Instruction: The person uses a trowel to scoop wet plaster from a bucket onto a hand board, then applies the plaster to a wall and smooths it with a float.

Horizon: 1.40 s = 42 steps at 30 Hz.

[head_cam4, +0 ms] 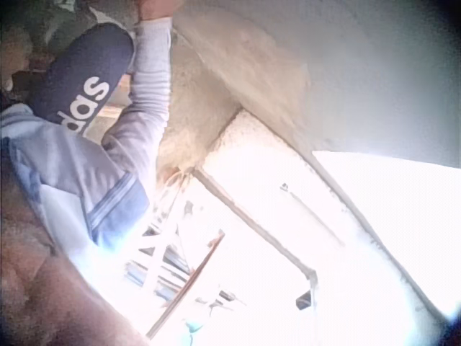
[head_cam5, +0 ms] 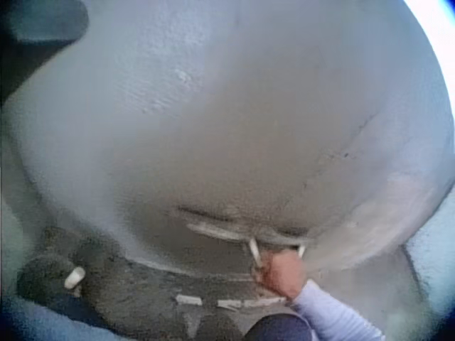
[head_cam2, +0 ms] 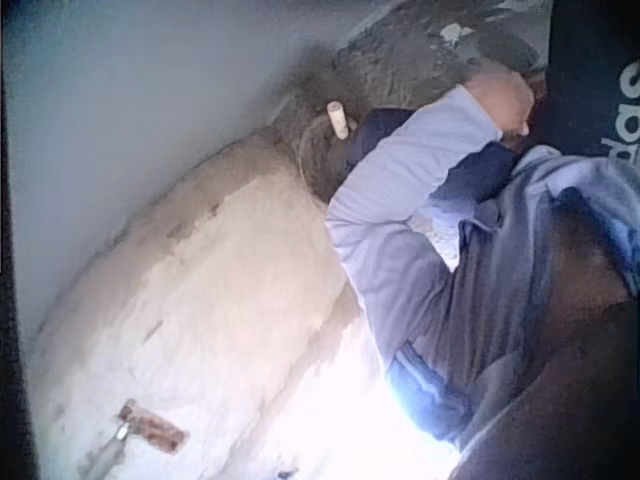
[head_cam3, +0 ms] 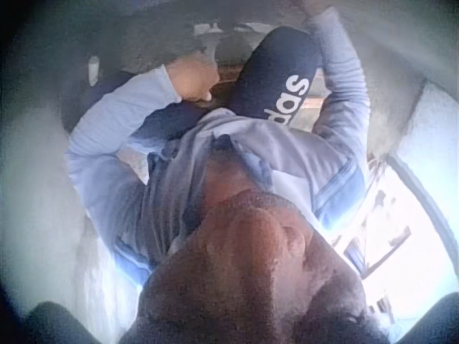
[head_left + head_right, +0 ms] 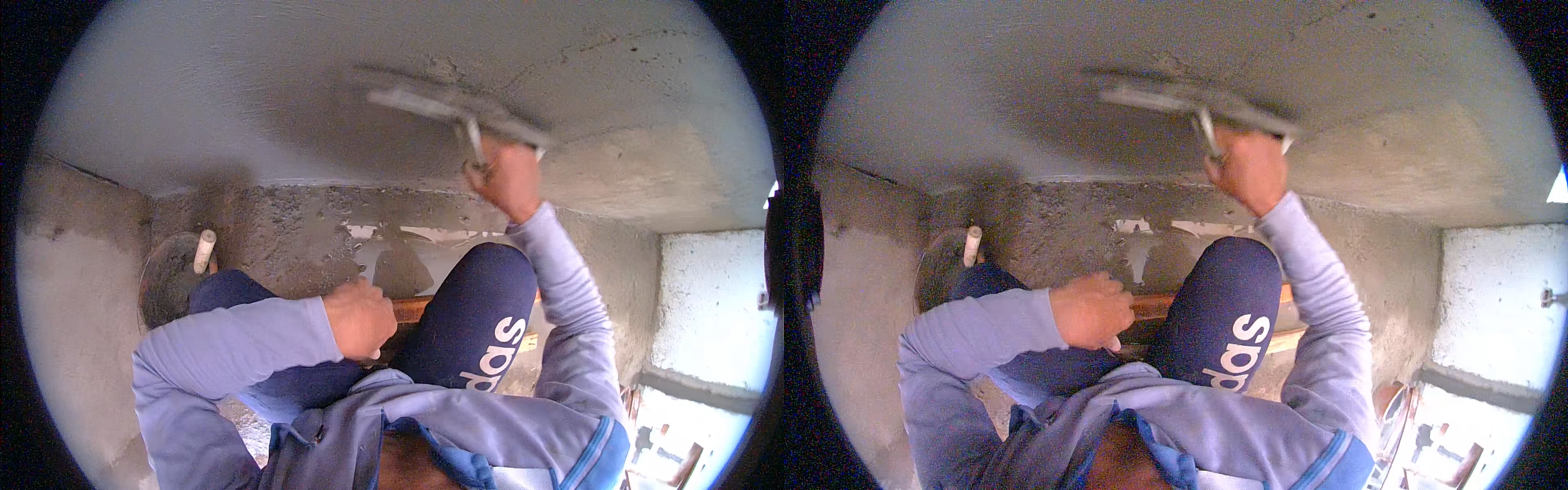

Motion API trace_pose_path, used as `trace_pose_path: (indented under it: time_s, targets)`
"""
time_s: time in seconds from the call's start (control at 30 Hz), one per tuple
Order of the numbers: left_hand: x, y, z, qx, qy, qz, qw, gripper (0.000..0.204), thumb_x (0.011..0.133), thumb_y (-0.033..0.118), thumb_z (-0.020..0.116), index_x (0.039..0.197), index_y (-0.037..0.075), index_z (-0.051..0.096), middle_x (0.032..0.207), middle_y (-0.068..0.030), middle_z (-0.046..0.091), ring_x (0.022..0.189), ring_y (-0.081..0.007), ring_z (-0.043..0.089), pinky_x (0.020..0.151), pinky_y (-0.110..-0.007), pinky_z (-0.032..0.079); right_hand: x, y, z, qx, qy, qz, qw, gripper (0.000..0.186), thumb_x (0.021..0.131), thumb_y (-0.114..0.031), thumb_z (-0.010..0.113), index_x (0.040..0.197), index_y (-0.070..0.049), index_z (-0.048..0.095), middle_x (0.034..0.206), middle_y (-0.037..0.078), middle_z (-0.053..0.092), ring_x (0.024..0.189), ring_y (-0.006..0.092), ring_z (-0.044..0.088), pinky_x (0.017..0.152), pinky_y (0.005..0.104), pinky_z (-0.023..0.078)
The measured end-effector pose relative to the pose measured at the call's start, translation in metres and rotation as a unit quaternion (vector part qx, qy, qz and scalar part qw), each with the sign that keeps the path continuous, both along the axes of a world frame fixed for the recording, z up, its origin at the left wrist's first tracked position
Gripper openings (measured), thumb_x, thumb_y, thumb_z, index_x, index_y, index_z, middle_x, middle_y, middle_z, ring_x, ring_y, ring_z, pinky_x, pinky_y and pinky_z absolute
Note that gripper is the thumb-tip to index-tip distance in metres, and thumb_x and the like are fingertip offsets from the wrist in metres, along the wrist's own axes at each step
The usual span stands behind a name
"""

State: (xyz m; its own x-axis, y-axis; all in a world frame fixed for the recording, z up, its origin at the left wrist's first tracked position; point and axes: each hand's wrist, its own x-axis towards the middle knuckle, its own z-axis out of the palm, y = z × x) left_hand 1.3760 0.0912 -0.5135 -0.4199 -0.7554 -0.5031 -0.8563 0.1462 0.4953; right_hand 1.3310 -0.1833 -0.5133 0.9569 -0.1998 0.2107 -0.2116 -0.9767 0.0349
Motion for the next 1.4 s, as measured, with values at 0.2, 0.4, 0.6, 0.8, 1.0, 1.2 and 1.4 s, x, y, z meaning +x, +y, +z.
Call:
trace_pose_path:
  time_s: [0.2,0.4,0.6,0.8,1.0,1.2,1.4]
  targets:
    - [0.024,0.013,-0.023,-0.015,-0.010,0.022,1.000,0.042,0.077,0.041,0.066,0.088,0.001,0.065,0.088,-0.0168,0.063,0.090,-0.0356,0.061,0.079,-0.046,0.048,-0.002,0.002,0.103,-0.026,-0.288,0.061,0.955,0.021,0.070,-0.017,0.074,0.085,-0.004,0.065,0.070,0.015,0.065,0.060,0.0298,0.064,0.056,0.0377,0.051]
    - [0.017,0.022,-0.010,-0.054,0.030,0.037,0.997,0.044,0.077,0.041,0.066,0.096,0.001,0.063,0.090,-0.0170,0.063,0.092,-0.0371,0.061,0.079,-0.048,0.047,-0.040,-0.004,0.027,0.144,-0.237,0.127,0.952,0.025,0.068,-0.016,0.075,0.088,-0.004,0.066,0.075,0.014,0.066,0.067,0.0277,0.064,0.063,0.0360,0.051]
    - [0.052,0.024,0.003,0.054,-0.067,0.185,0.979,0.052,0.085,0.046,0.058,0.118,0.006,0.060,0.111,-0.0207,0.061,0.107,-0.0392,0.057,0.090,-0.046,0.046,-0.005,-0.019,-0.035,0.268,-0.331,0.032,0.904,0.024,0.066,-0.019,0.071,0.078,-0.001,0.063,0.069,0.016,0.063,0.062,0.0265,0.062,0.061,0.0354,0.048]
    - [0.111,0.058,-0.006,0.068,-0.019,0.246,0.967,0.053,0.089,0.048,0.053,0.120,0.005,0.059,0.121,-0.0205,0.057,0.114,-0.0378,0.053,0.097,-0.044,0.041,-0.055,-0.112,0.019,0.194,-0.508,-0.138,0.828,0.026,0.070,-0.020,0.069,0.086,0.000,0.065,0.072,0.011,0.067,0.061,0.0205,0.062,0.060,0.0344,0.049]
    - [0.173,0.090,0.000,0.243,0.077,0.346,0.903,0.055,0.092,0.050,0.050,0.123,0.005,0.058,0.122,-0.0163,0.058,0.116,-0.0296,0.053,0.101,-0.039,0.038,-0.086,-0.083,0.020,0.178,-0.521,-0.161,0.819,0.032,0.076,-0.031,0.072,0.087,-0.002,0.063,0.071,0.011,0.066,0.058,0.0246,0.064,0.056,0.0359,0.049]
    - [0.173,0.082,-0.083,0.324,0.077,0.347,0.877,0.046,0.094,0.044,0.052,0.117,0.005,0.060,0.119,-0.0092,0.061,0.112,-0.0228,0.054,0.099,-0.034,0.039,0.010,0.044,-0.078,0.278,-0.272,0.080,0.918,0.038,0.084,-0.041,0.062,0.091,-0.004,0.055,0.058,0.017,0.057,0.048,0.0354,0.059,0.044,0.0457,0.047]
    - [0.180,0.072,-0.097,0.442,0.099,0.317,0.833,0.056,0.095,0.046,0.049,0.128,0.001,0.051,0.128,-0.0094,0.055,0.117,-0.0189,0.052,0.099,-0.034,0.039,0.020,0.029,-0.051,0.210,-0.349,0.045,0.912,0.034,0.084,-0.036,0.063,0.083,-0.005,0.049,0.053,0.014,0.054,0.044,0.0306,0.057,0.041,0.0430,0.045]
